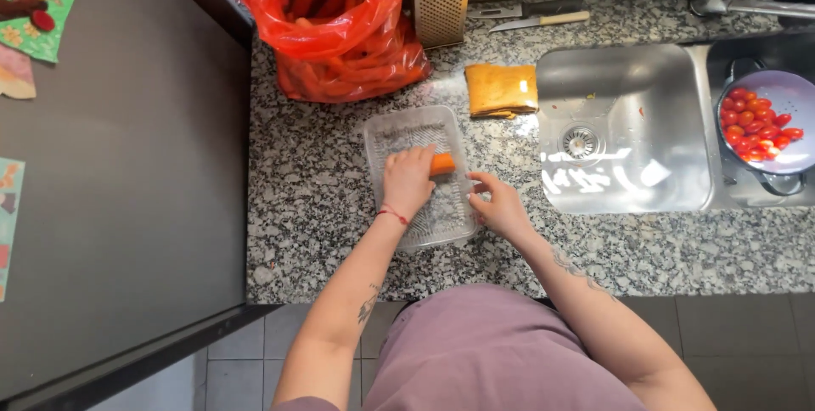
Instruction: The person washes cherry tomatoes in a colander under running water in a kitchen sink. They then rinse a clear plastic container under the tap and place it on the counter.
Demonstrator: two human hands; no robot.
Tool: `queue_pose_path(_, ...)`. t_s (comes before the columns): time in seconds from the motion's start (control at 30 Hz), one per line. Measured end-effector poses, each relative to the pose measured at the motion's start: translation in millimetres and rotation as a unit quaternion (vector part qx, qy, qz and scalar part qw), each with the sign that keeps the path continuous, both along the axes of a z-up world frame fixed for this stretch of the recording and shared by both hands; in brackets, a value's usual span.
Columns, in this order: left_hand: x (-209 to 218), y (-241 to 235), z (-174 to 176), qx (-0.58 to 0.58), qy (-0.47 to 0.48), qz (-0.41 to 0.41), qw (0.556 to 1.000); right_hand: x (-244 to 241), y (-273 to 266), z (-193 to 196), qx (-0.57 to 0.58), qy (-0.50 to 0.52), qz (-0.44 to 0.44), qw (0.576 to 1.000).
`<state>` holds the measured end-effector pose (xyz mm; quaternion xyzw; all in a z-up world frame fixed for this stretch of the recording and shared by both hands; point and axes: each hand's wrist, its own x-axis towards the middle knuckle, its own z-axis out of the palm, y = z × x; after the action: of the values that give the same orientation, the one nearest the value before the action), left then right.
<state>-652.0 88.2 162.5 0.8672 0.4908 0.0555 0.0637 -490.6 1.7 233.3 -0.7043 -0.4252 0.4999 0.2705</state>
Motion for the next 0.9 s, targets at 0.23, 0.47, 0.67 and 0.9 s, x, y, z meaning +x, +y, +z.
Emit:
queue_pose_path(0.23, 13.4, -0.6, 82.3, 0.023, -0.196, 0.006, 0.980, 41.3, -8.2, -24.7, 0.023, 0.008, -0.068, 0.997)
queue_pose_path(0.47, -43.9, 10.2, 80.3, -0.166, -0.460, 0.213, 0.846, 87.6, -44.2, 14.4, 0.025, -0.043, -0.145, 0.988)
queue_pose_path(0.67, -39.7, 16.7, 40.6, -0.086, -0.282, 0.156, 0.943, 125.9, -73.3, 24.2, 0.052, -0.001, -0.260, 0.964)
queue_pose_path(0.9, 44.3, 25.8, 42.5, -0.117, -0.249, 0.055, 0.960, 152.3, -116.9, 24.3, 0.064, 0.071, -0.372, 0.923)
